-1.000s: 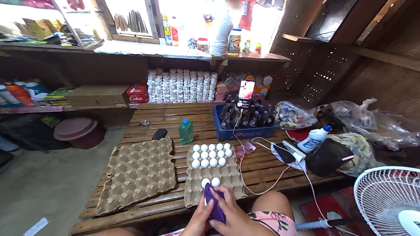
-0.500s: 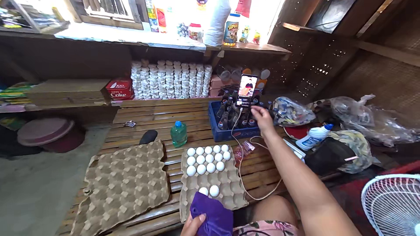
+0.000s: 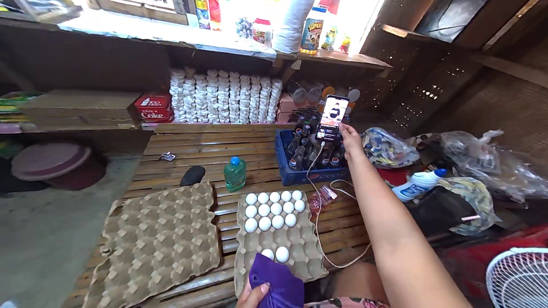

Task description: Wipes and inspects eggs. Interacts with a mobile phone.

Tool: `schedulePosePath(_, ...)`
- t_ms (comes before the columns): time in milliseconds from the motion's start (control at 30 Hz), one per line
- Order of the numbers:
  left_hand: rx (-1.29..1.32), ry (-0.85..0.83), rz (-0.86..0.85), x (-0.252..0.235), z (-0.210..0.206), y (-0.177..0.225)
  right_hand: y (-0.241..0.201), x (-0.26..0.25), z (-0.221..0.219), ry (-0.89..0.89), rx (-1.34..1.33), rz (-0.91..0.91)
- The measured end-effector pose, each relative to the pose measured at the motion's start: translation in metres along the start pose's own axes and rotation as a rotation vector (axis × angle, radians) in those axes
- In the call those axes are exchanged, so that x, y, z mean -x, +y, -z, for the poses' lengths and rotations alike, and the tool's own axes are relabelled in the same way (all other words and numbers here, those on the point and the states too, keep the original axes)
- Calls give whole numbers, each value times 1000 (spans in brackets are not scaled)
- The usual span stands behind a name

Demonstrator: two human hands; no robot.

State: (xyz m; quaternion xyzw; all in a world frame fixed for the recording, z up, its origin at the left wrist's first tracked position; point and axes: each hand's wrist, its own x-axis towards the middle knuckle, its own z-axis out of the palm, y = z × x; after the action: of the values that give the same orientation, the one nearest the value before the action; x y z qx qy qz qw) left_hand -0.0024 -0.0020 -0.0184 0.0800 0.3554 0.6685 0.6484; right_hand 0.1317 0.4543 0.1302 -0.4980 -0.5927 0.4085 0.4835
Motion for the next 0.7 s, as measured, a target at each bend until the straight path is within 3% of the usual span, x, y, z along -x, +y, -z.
schedulePosePath(500, -26, 26, 13, 0, -10, 6, 3, 8, -4, 93, -56, 3)
schedulePosePath(633, -22, 20, 3, 2, -11, 4, -4, 64, 11, 25, -132, 54)
schedulePosePath(700, -31, 11, 6, 2, -12, 3, -18, 115, 20, -124, -190, 218)
